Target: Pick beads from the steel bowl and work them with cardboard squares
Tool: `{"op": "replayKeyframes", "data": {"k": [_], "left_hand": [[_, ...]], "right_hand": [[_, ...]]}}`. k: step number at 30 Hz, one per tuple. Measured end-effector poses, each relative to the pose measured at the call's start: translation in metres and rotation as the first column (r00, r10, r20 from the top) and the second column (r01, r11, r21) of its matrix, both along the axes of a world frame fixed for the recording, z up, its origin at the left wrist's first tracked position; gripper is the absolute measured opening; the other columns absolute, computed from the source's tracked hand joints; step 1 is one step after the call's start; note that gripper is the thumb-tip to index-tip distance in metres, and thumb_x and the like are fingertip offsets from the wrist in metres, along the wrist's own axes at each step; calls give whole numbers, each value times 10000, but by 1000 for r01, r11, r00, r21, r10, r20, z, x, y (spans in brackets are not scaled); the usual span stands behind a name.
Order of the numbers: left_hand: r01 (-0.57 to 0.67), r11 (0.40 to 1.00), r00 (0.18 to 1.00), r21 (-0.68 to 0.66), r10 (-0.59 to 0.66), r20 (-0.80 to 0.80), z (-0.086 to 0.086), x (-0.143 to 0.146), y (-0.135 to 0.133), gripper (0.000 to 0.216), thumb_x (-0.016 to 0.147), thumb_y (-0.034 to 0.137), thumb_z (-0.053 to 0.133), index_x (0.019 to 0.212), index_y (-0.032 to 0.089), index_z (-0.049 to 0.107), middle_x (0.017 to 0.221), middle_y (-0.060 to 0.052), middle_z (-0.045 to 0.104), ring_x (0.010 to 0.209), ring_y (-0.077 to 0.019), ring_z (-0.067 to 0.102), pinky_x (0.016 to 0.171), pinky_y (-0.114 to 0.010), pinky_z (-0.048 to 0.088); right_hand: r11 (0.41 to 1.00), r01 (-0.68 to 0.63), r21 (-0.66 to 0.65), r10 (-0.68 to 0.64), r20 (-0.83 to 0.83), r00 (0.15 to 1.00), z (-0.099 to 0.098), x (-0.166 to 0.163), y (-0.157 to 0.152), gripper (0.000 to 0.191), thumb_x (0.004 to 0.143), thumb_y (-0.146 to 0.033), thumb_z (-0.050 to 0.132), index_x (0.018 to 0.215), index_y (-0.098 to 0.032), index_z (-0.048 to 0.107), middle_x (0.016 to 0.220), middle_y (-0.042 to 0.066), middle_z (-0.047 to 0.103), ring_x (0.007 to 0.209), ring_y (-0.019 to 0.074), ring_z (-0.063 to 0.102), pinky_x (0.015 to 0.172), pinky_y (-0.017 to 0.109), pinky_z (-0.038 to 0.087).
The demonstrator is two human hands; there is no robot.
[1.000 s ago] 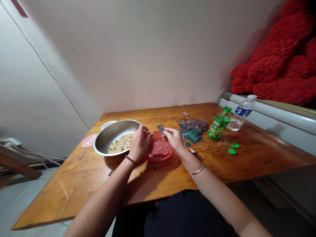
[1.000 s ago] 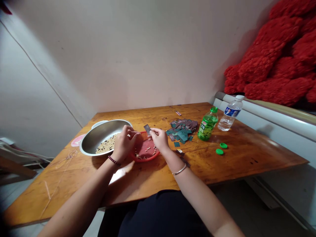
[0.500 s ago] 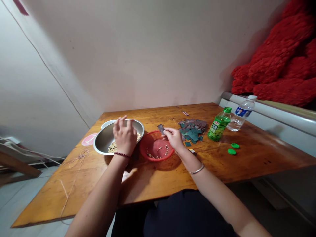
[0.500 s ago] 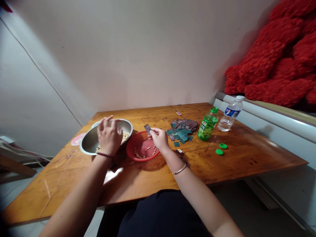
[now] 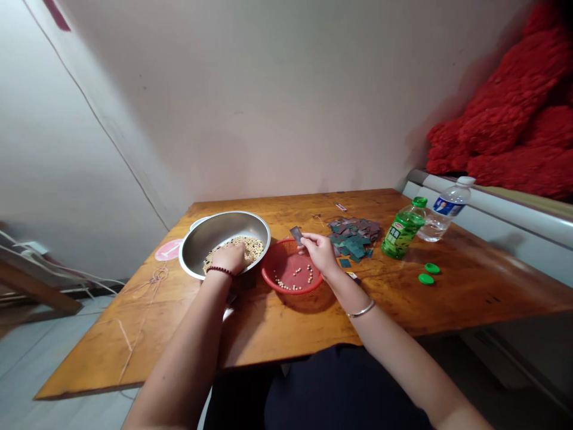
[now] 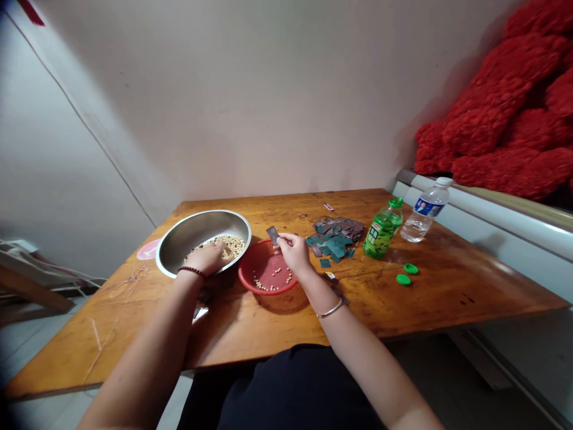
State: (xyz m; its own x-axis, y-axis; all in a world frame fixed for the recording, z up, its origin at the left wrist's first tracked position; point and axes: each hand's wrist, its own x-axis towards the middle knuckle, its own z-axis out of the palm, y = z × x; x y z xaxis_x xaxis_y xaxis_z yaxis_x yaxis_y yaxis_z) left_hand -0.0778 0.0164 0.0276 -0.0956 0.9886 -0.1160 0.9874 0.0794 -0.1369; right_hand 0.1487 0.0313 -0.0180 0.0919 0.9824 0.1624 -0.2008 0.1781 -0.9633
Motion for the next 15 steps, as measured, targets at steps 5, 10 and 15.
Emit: {"op": "replayKeyframes", "data": {"k": [5, 10, 15], "left_hand": [[40, 998, 999, -50, -39, 16, -1, -3, 3, 498, 770, 473, 465, 1191, 212, 522, 1223, -155, 568, 1041, -295, 585, 837, -405, 457], [92, 995, 995, -32, -91, 50, -4, -3, 6, 417, 761, 380, 487, 1106, 170, 587, 1104, -155, 638, 990, -262, 610, 817, -344, 460], [103, 994, 990, 27, -105, 94, 1, 2, 3, 288, 745, 311, 494, 895, 143, 674, 952, -154, 681, 891, -239, 633, 767, -301, 460]], "right_hand": [[1000, -1, -5, 1, 3, 1000, 4, 0, -3, 287, 624, -316, 628, 829, -128, 701, 605, 28, 683, 539, 166, 643, 531, 281, 548], [1000, 11, -10, -11, 0, 1000, 4, 0, -4, 296, 622, -325, 644, 833, -126, 702, 626, 35, 695, 545, 166, 647, 523, 272, 546], [1000, 11, -15, -11, -3, 1000, 4, 0, -4, 294, 618, -335, 659, 825, -131, 705, 640, 43, 700, 556, 173, 656, 519, 273, 546]]}}
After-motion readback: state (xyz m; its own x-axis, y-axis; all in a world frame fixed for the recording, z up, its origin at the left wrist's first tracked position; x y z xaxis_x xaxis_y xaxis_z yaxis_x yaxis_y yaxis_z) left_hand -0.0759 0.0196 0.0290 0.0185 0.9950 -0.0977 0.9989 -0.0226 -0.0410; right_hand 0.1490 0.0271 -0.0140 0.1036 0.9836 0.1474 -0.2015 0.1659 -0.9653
